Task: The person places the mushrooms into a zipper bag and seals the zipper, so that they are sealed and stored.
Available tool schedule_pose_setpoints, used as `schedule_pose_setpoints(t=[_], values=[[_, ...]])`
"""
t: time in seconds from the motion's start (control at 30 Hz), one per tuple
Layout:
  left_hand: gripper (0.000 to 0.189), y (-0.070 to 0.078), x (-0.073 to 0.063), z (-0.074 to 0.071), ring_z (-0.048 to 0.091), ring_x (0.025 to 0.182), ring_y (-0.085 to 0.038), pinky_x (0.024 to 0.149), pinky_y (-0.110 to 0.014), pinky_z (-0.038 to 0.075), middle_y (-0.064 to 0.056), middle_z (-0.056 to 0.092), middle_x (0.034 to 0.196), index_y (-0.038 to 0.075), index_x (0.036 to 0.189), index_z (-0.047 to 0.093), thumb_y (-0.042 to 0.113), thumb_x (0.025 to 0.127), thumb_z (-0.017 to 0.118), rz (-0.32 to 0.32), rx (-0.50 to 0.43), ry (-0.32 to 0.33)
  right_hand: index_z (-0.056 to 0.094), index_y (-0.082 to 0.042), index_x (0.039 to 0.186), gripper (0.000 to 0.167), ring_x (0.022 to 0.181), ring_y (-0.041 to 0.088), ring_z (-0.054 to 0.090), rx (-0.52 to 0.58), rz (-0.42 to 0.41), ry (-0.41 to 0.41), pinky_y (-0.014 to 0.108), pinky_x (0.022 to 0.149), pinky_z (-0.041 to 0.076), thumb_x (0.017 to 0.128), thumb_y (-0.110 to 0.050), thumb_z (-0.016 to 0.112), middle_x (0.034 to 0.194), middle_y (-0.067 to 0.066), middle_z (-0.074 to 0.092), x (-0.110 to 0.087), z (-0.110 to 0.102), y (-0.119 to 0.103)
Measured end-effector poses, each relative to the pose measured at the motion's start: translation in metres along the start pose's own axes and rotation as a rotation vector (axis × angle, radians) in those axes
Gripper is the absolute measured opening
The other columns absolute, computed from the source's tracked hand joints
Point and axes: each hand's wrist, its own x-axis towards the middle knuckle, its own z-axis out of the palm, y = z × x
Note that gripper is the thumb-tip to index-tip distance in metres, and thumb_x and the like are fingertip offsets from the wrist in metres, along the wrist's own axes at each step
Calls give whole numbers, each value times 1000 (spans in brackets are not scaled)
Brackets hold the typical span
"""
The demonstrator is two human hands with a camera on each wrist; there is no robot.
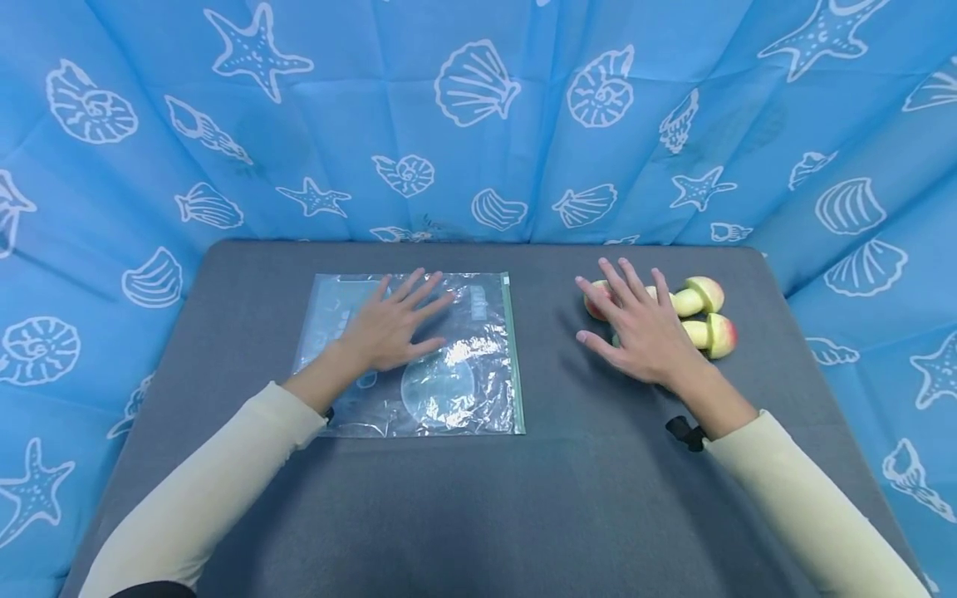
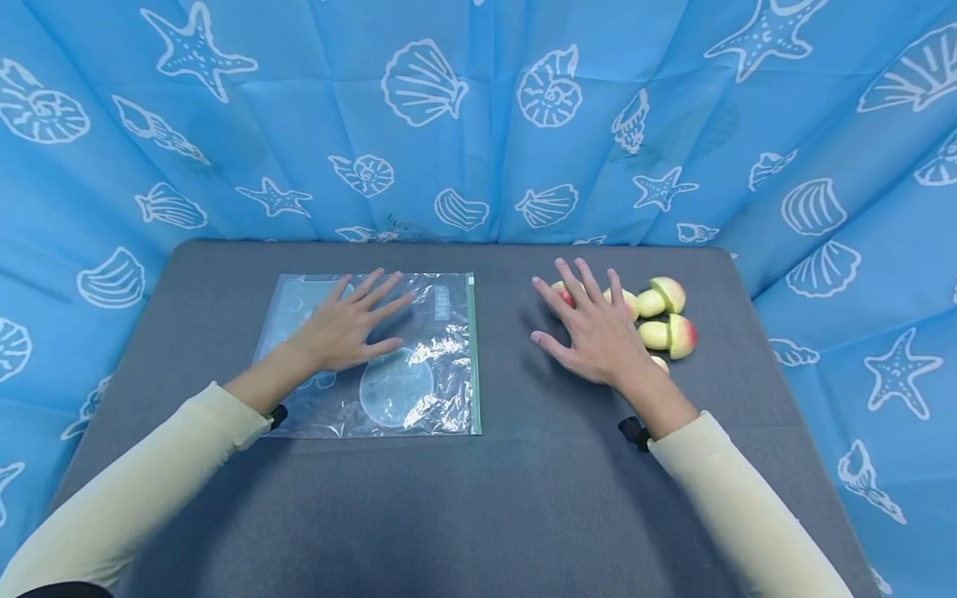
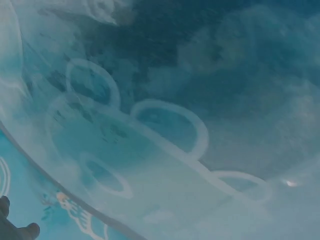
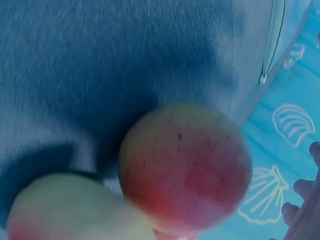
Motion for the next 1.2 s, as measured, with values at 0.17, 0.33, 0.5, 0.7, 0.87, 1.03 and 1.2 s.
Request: schedule_pose_setpoints(t=[0.17, 0.33, 0.5, 0.7, 0.87, 1.03, 1.2], values=[[71, 5, 4, 3, 12, 151, -37, 115, -66, 14, -12, 15, 165, 23, 157, 28, 60, 99, 43, 38, -18, -7, 31, -24, 157, 77, 150, 41, 11, -22, -45, -9, 68, 115, 4, 93, -59, 55, 164, 15, 17, 2, 9, -9], [71, 10, 7, 8, 15, 150, -39, 114, -67, 14, -12, 15, 165, 21, 157, 29, 58, 99, 45, 68, -27, 8, 32, -22, 156, 76, 150, 41, 12, -30, -81, -19, 67, 115, 5, 93, -59, 54, 164, 16, 19, 2, 18, -18], [71, 16, 10, 11, 18, 149, -39, 113, -67, 18, -12, 17, 165, 21, 157, 29, 59, 99, 43, 96, -23, 16, 33, -22, 156, 75, 150, 41, 13, -4, -105, -39, 67, 115, 6, 94, -60, 53, 164, 15, 20, 0, 26, -27], [71, 26, 13, 13, 16, 150, -38, 114, -67, 17, -12, 18, 164, 22, 158, 28, 59, 99, 45, 120, -68, 1, 30, -22, 157, 77, 150, 40, 13, 8, -113, -92, 66, 116, 4, 95, -62, 50, 165, 13, 18, -1, 34, -36], [69, 35, 16, 13, 15, 150, -38, 114, -66, 18, -11, 16, 165, 24, 158, 28, 57, 100, 46, 138, -97, -33, 29, -21, 157, 77, 150, 39, 13, 35, -112, -113, 65, 116, 5, 95, -62, 51, 165, 11, 18, -3, 40, -41], [68, 41, 18, 12, 14, 151, -36, 114, -64, 19, -8, 12, 166, 25, 158, 25, 56, 101, 44, 137, -134, -96, 29, -22, 158, 77, 151, 37, 14, 55, -110, -128, 64, 117, 8, 96, -62, 49, 165, 9, 19, -4, 44, -43], [67, 45, 22, 14, 15, 150, -37, 114, -65, 20, -8, 12, 166, 26, 159, 24, 56, 102, 43, 146, -141, -116, 32, -20, 157, 74, 151, 37, 14, 89, -129, -142, 63, 117, 9, 97, -61, 48, 164, 10, 23, -4, 46, -47]])
